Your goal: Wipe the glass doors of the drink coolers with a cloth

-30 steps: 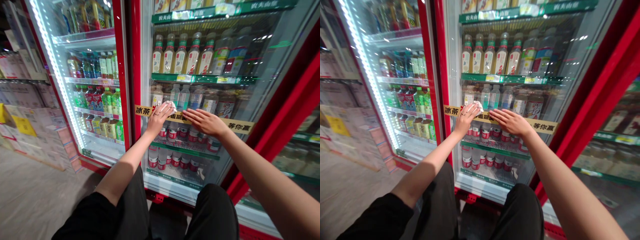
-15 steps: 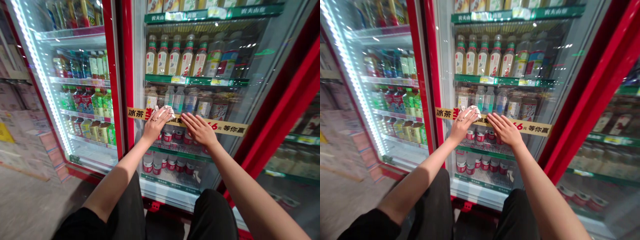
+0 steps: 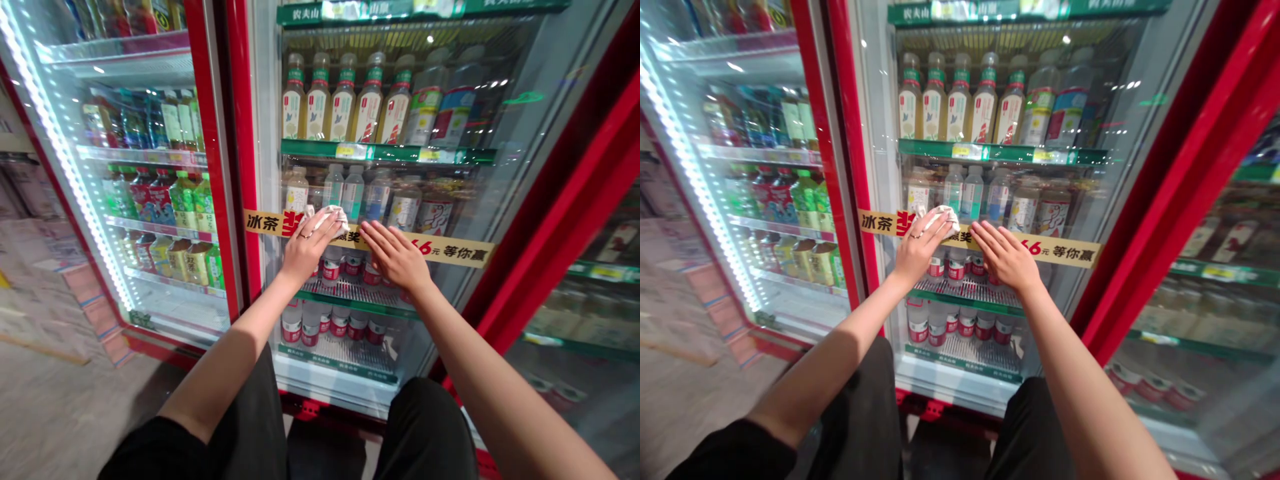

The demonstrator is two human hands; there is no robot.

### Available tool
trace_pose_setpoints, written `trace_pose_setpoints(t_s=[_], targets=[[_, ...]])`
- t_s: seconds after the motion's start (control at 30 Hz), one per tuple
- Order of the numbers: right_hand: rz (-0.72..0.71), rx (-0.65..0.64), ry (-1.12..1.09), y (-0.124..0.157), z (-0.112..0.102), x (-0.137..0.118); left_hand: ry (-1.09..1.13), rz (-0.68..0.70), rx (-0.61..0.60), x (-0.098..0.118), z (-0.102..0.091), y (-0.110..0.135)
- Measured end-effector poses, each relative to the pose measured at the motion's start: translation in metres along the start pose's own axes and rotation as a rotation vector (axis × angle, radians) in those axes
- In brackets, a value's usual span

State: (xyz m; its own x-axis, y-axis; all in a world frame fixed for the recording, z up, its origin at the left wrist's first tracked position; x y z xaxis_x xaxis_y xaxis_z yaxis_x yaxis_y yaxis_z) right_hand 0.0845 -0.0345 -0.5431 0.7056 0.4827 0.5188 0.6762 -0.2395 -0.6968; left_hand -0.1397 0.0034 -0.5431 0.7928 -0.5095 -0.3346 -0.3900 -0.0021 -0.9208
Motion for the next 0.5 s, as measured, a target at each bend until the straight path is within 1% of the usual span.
trace_pose_setpoints(t_s=[0.1,0.17,0.2,0.3,0.37,0.43,0.5], targets=[[0.020,0.011,0.005,0.001,-0.001,0.001,-0.021,-0.099,0.052,-0.009,-0.005,0.000],[0.034,0.019,0.013,0.002,-0.001,0.001,-0.029,-0.165,0.078,-0.005,-0.003,-0.011],[0.036,0.024,0.019,0.002,-0.001,0.001,-0.026,-0.168,0.082,0.000,0.000,-0.017],[0.045,0.047,0.032,0.005,0.000,-0.001,-0.004,-0.082,0.041,0.020,0.010,-0.028],[0.061,0.056,0.031,0.009,0.001,-0.003,0.013,-0.025,-0.001,0.026,0.013,-0.024],[0.074,0.060,0.029,0.012,0.002,-0.004,0.022,0.007,-0.030,0.024,0.012,-0.015],[0.077,0.061,0.026,0.013,0.002,-0.006,0.035,0.010,-0.033,0.018,0.008,-0.009]])
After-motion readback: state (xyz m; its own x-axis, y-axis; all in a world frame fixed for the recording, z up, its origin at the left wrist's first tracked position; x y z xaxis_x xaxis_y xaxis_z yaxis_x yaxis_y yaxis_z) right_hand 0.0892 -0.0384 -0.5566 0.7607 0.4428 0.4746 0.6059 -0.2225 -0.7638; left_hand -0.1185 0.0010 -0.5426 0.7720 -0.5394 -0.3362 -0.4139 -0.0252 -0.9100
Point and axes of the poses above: each hand's wrist, its own y-axis away from the middle knuckle, its own z-axis out of the palm, x = y × z, the point moved 5 cm from there along -y, towards the middle knuckle, and after that the axes turned 11 degrees about -y, right-handed, at the moved point
